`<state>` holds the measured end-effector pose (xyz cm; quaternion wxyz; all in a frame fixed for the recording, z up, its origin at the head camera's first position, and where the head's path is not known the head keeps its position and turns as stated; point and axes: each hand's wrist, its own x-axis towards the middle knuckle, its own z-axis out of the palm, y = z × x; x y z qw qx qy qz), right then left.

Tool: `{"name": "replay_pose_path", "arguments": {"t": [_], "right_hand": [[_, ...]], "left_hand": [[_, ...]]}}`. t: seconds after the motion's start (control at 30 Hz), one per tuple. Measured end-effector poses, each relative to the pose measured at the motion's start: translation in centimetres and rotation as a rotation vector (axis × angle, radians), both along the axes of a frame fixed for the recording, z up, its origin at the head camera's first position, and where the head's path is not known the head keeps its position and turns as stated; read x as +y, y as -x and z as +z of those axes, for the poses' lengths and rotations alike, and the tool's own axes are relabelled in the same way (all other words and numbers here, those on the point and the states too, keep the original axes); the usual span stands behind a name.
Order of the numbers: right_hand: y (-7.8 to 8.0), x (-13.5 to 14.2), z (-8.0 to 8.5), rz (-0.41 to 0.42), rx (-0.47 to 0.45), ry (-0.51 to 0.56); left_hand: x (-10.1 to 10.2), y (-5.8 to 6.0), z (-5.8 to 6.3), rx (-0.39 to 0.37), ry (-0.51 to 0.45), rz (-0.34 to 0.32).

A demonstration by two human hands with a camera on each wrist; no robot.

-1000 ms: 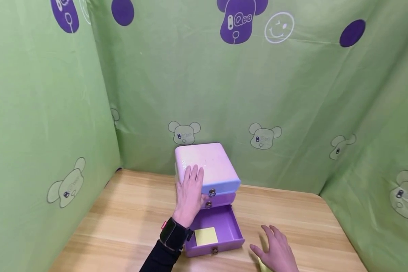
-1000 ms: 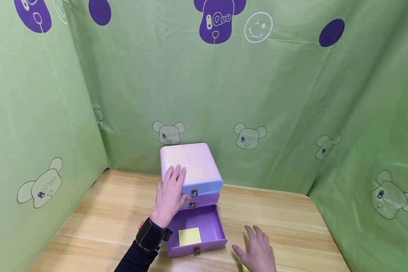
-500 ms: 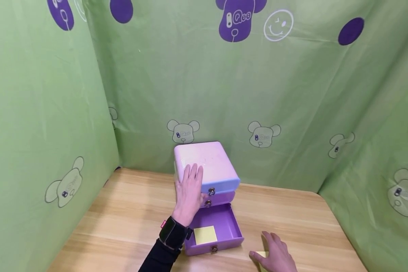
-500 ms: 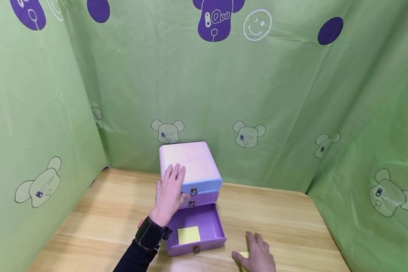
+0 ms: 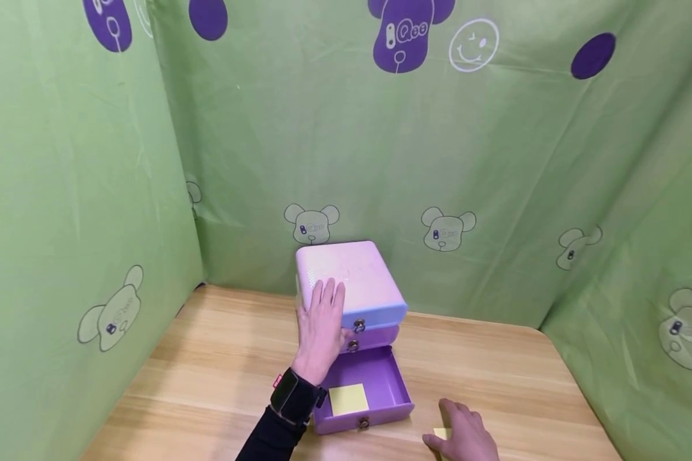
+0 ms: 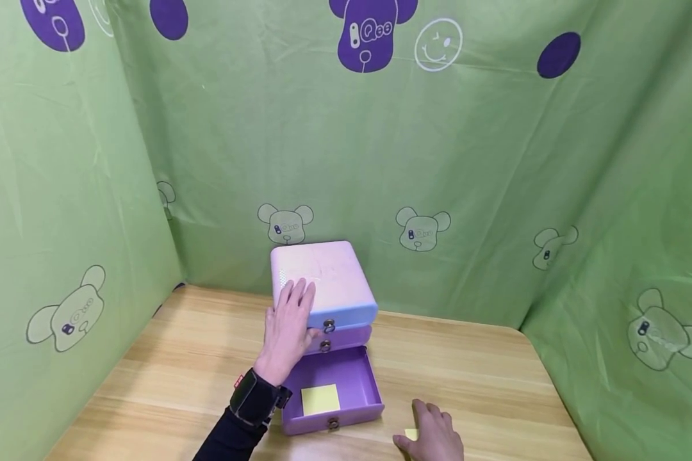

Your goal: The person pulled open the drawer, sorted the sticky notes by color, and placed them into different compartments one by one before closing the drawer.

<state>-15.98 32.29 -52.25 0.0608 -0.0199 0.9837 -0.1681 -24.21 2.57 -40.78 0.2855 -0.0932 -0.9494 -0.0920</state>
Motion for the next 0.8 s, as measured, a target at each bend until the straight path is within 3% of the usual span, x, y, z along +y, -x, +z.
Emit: {"name": "replay_pose_path", "arguments": {"t": [0.13,0.4,0.8], "right_hand": [[0.0,0.0,0.0,0.005,0.009,0.003],[-0.4,0.0,0.7,-0.025,-0.069,0.047],[-1.1,0.9,1.4,-0.182,-0.150,0.087]], "left_hand": [[-0.1,0.0,-0.1,0.000,0.001,-0.001],[-0.2,0.1,-0.2,0.042,-0.002,-0.003],[-0.3,0.1,-0.1,0.049,0.002,0.001]]}}
